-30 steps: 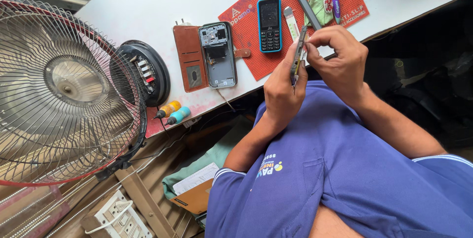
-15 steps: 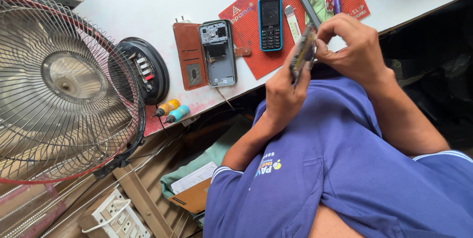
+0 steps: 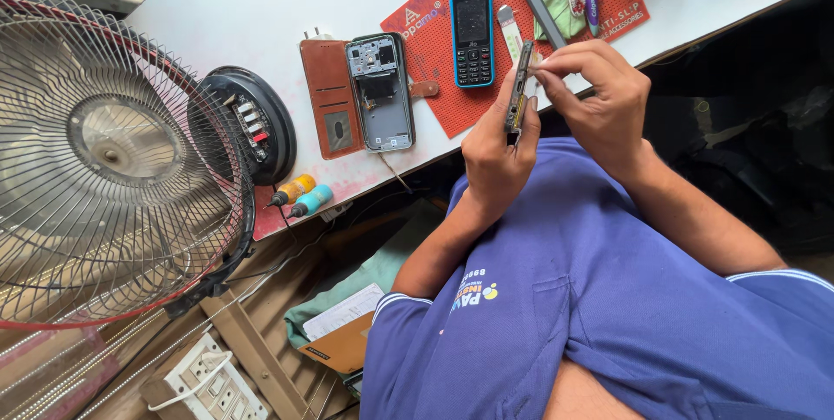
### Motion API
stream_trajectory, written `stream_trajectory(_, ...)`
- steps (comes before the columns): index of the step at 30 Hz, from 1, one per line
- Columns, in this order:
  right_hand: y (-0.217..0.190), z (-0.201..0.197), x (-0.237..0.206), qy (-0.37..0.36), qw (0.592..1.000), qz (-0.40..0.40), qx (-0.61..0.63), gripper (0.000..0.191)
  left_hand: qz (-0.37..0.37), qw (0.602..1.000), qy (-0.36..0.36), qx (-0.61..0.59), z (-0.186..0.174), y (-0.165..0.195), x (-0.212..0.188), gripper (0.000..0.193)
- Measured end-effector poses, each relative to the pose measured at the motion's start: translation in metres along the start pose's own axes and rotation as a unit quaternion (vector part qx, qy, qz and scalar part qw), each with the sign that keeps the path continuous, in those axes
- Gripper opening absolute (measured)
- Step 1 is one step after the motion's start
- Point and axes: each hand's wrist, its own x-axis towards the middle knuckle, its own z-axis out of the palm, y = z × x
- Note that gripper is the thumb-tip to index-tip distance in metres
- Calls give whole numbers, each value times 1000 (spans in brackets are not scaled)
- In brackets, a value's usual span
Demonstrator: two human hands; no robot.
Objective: The person uses a plastic spudger to pry and lift the battery from a disassembled smartphone. They carefully work around the edges and corners to loosen adhesive, then lift the battery out of the phone chassis.
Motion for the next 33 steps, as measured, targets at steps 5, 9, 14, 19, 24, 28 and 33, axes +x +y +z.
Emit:
stream_trajectory(5,9,-1,2,-21,1000,-10,-16,18,53,998,6,-26,-4,0,-1,41)
stream_trajectory(9,17,-4,7,-47,999,-13,-24,18,40,999,-5,-36,-4,-3,-2,40)
stream_trajectory(14,17,-7,10,-78,997,11,-7,20,-35,997,-10,-67,-2,-9,-6,40)
stream_trajectory(19,11,-9,8,-57,994,42,81,15,-72,994,4,-79,-1,-13,-10,26)
stream_trajectory(24,7,4,1,17,1000,-11,8,15,-66,995,6,-69,5,-6,-6,38)
stream_trajectory(28,10,9,-3,22,1000,-7,-19,14,7,999,19,-43,5,-4,-1,41)
stream_trajectory(33,20,8,3,-23,998,-34,-57,19,40,999,4,-12,0,-5,2,43)
